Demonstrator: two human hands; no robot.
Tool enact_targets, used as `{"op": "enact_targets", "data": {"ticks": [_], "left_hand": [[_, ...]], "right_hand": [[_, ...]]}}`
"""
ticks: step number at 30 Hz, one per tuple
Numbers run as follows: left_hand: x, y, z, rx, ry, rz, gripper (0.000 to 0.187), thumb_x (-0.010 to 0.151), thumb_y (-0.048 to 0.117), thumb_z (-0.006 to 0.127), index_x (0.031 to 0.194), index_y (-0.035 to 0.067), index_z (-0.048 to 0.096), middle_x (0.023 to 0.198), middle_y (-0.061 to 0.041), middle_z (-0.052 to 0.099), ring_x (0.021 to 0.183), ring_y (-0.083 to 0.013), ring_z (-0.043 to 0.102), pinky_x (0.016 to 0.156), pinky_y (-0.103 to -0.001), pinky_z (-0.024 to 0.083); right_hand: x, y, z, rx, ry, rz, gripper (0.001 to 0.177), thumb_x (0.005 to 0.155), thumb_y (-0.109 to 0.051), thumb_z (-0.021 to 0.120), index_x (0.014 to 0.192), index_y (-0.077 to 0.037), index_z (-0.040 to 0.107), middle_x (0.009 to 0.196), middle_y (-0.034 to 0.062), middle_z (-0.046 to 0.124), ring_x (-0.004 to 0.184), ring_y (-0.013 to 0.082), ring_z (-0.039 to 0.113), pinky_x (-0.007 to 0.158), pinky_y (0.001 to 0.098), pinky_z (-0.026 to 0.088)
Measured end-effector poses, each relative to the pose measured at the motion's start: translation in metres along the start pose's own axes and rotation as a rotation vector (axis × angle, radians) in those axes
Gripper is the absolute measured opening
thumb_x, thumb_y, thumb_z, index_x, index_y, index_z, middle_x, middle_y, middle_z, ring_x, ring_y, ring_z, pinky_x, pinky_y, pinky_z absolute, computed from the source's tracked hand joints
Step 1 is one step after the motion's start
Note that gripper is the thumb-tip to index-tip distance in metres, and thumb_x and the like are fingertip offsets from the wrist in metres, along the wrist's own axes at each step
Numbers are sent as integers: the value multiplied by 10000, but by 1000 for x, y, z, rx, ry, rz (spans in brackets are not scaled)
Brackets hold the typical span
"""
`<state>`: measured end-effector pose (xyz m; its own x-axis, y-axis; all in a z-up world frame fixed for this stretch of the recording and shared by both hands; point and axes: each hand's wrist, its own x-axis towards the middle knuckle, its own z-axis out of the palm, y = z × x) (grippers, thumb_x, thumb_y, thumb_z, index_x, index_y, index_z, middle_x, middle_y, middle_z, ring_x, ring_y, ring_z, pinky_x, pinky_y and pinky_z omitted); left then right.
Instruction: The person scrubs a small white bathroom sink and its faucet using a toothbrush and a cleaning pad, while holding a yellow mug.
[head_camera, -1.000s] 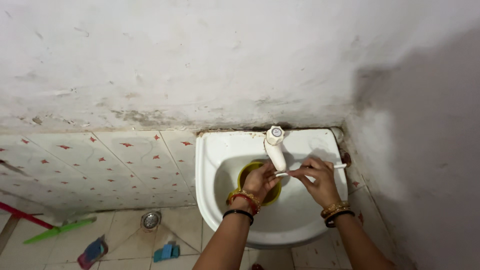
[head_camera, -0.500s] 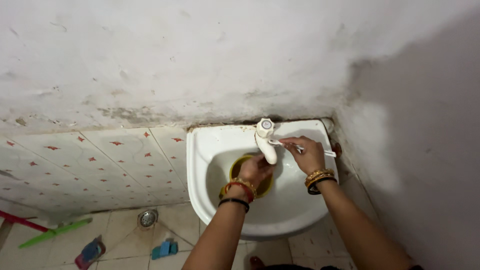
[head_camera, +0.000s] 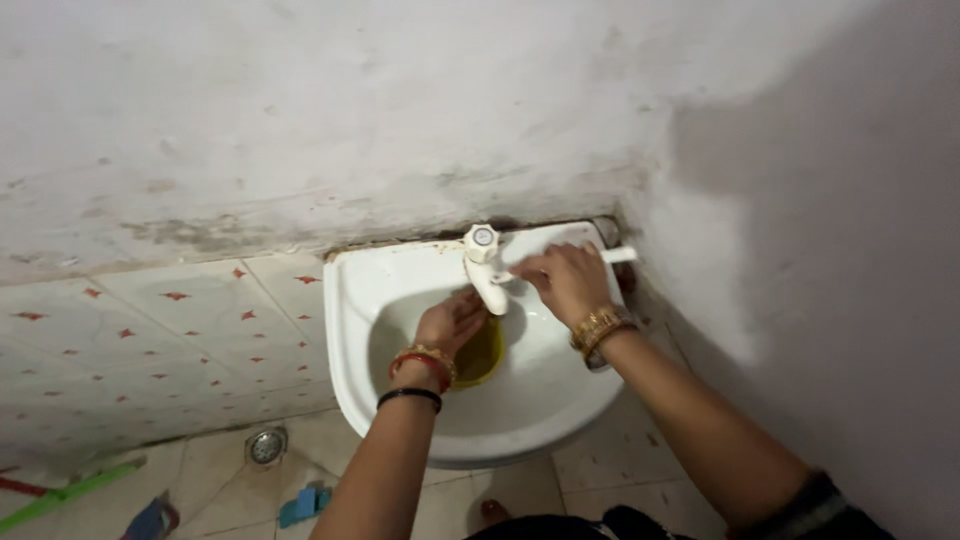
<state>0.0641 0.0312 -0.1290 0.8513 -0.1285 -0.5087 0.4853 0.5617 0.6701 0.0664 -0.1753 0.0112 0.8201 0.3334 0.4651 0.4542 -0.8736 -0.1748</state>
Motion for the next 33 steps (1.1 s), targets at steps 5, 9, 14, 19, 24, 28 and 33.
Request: {"op": "enact_targets", "data": {"ticks": [5, 9, 14, 19, 24, 28, 33], "left_hand": [[-3, 2, 11, 68, 9, 24, 478, 1032, 244, 426, 1399, -37, 549, 1360, -175, 643, 1233, -308, 623, 1072, -416, 519], [-7, 4, 12, 35, 14, -33, 483, 1030, 256, 481, 1424, -18, 530, 1372, -160, 628, 1232, -300, 613, 1057, -407, 509], [4, 3, 27, 17, 65, -12, 347, 975, 181, 561, 1253, -14, 632, 1209, -159, 675, 1087, -295, 663, 952, -424, 573], [-10, 14, 41, 371, 224, -35, 351, 959, 299, 599, 1079, 0, 741, 1006, -117, 725, 868, -245, 626, 710, -363, 500], [23, -12, 19, 131, 134, -43, 327, 996, 302, 592, 1138, 26, 695, 1036, -110, 673, 901, -261, 597, 760, -371, 495], [47, -25, -6, -386, -146, -201, 401, 1033, 240, 379, 1306, 50, 602, 1300, -155, 667, 1164, -286, 615, 1023, -399, 481], [-1, -9, 13, -20, 52, -11, 499, 1064, 301, 330, 1473, 62, 489, 1396, -106, 615, 1266, -275, 579, 1132, -438, 407]], "right_hand": [[12, -4, 2, 34, -155, 142, 93, 900, -303, 733, 919, -323, 821, 836, 4, 740, 851, 212, 669, 865, 421, 420], [-2, -3, -8, 135, -313, 228, 99, 893, -336, 731, 949, -361, 809, 871, -9, 757, 795, 205, 685, 828, 395, 457], [4, -8, 8, 207, -181, 308, 105, 876, -268, 750, 930, -319, 825, 869, 0, 790, 747, 206, 705, 837, 391, 456], [-27, -9, 18, 448, -176, 349, 192, 851, -253, 727, 981, -370, 807, 967, -3, 776, 822, 193, 717, 833, 330, 540], [-4, -26, 28, 244, -138, 389, 160, 886, -224, 711, 932, -338, 813, 899, 11, 764, 799, 214, 697, 872, 395, 457], [-26, -37, 17, 185, -57, 127, 164, 876, -200, 713, 864, -321, 823, 776, 7, 706, 855, 203, 659, 894, 393, 413], [-14, -42, 23, 119, -47, 140, 224, 925, -208, 622, 967, -298, 823, 883, 44, 679, 931, 219, 627, 908, 394, 395]]}}
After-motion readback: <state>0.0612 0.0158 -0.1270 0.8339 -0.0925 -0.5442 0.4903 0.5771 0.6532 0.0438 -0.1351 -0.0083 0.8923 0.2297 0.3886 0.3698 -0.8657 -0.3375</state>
